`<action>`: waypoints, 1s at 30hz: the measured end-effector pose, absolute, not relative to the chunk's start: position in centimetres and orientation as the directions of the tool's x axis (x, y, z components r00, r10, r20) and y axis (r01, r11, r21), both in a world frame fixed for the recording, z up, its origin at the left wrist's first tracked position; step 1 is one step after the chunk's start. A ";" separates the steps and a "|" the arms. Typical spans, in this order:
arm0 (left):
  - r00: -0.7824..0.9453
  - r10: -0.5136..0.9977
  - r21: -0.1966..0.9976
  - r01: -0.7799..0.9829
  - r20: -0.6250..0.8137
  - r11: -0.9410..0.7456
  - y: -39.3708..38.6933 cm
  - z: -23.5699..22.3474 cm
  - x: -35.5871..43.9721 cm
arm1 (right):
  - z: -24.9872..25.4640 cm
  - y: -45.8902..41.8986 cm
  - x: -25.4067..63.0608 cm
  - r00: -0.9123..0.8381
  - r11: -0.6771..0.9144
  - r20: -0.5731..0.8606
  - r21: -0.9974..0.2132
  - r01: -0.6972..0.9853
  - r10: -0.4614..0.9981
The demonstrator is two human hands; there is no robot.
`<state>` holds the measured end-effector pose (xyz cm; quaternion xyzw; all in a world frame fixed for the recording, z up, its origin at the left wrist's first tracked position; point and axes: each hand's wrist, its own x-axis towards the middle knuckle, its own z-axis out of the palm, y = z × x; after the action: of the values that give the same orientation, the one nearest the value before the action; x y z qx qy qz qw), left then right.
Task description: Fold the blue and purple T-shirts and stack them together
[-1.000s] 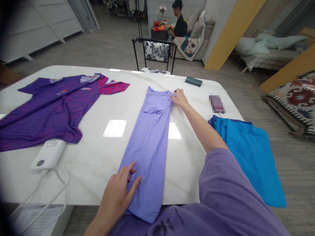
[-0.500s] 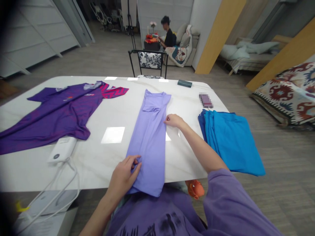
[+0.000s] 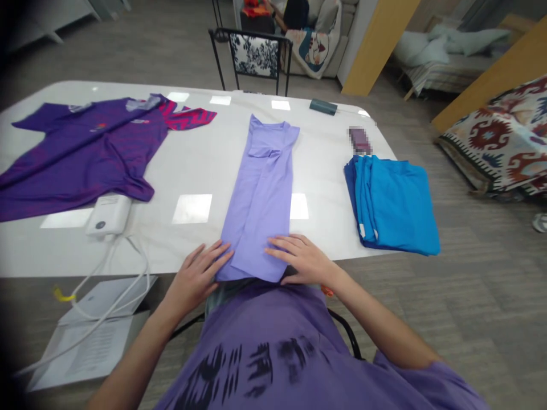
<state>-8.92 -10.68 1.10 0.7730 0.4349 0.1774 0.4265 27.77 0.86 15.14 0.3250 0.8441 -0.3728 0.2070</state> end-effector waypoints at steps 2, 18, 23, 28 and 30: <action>0.540 0.839 0.821 0.507 -0.065 -0.263 -11.4 0.7 -8.8 | 15.5 -2.1 27.7 -0.673 0.553 -0.600 -0.413 0.724 0.433; 0.453 0.888 0.997 -0.029 0.081 -0.076 -12.3 10.3 -8.1 | 25.2 -3.8 26.8 -0.652 0.161 -0.565 -0.680 0.715 0.506; 0.401 0.909 0.980 -0.104 -0.115 0.170 -8.1 15.1 -9.7 | 30.8 1.8 24.7 -0.566 0.000 -0.624 -0.671 0.741 0.539; 0.042 0.977 0.973 -0.087 -0.208 0.211 4.9 10.4 -7.1 | 26.1 13.6 23.7 -0.302 -0.073 -0.580 -0.534 0.842 0.756; -0.050 0.963 0.961 -0.092 -0.266 0.261 10.9 5.3 -4.9 | 20.6 19.0 24.0 -0.232 -0.098 -0.522 -0.529 0.843 0.821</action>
<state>-4.88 10.89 5.32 0.3918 0.5556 0.4649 0.5671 24.02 19.00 20.64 0.6197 0.6712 -0.4065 0.0137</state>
